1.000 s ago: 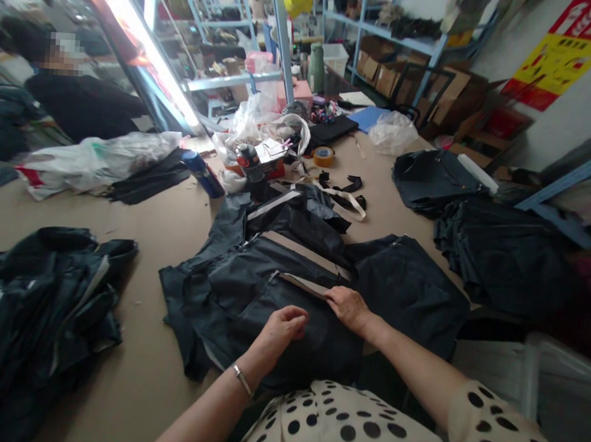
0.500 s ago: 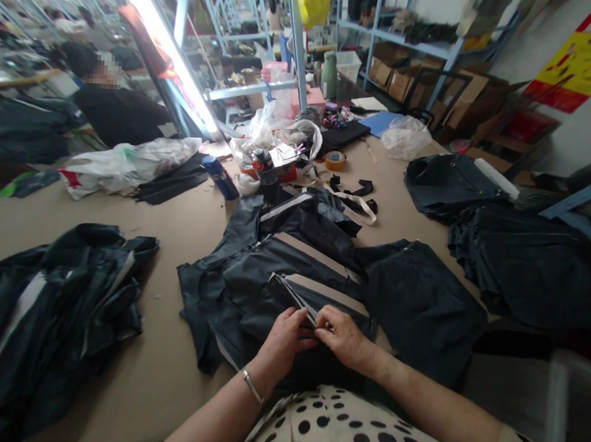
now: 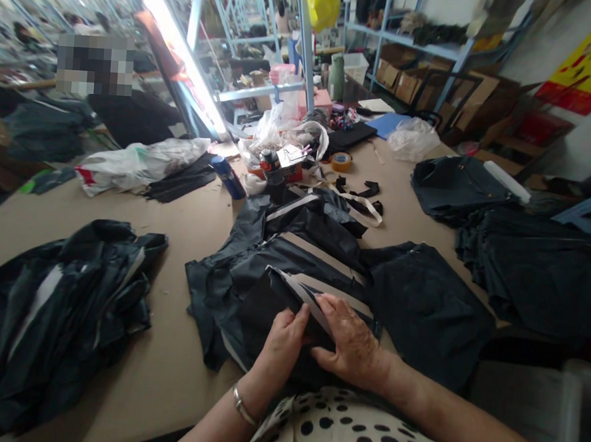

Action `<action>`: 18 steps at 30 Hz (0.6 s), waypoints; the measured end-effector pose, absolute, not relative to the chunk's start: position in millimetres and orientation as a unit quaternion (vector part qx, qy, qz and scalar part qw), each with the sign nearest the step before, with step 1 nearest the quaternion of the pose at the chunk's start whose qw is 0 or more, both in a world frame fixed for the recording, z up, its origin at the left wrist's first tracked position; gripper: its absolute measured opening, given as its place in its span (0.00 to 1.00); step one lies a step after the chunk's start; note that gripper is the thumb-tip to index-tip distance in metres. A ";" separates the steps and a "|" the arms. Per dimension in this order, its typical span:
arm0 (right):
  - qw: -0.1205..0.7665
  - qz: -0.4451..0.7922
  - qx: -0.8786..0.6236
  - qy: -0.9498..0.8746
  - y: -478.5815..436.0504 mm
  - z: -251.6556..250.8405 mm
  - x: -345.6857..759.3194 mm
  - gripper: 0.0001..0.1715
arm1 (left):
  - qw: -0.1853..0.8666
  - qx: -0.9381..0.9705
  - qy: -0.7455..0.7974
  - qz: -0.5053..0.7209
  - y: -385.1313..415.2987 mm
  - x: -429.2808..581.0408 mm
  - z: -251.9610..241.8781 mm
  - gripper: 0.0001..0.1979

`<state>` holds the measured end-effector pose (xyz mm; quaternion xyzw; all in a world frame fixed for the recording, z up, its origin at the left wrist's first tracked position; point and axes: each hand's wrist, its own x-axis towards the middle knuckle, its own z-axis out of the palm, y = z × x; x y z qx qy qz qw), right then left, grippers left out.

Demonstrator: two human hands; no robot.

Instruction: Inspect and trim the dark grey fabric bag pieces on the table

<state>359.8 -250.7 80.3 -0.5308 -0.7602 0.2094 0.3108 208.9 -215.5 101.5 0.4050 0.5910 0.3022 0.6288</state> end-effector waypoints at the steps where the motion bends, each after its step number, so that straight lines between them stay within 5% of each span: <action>1: 0.290 0.206 -0.534 -0.767 -249.7 84.4 359.9 0.42 | 0.620 0.434 0.583 0.295 -214.7 209.3 105.4 0.25; 5: 0.255 0.327 -0.528 -0.741 -241.6 99.7 367.9 0.39 | 0.591 0.544 0.544 0.241 -215.1 211.0 121.4 0.22; 11: 0.284 0.522 -0.433 -0.678 -232.9 111.9 385.5 0.20 | 0.634 0.519 0.516 0.250 -219.0 208.7 129.6 0.14; 18: 0.287 0.707 -0.403 -0.506 -209.2 108.5 414.6 0.12 | 0.813 0.210 0.413 0.352 -215.8 189.2 140.0 0.09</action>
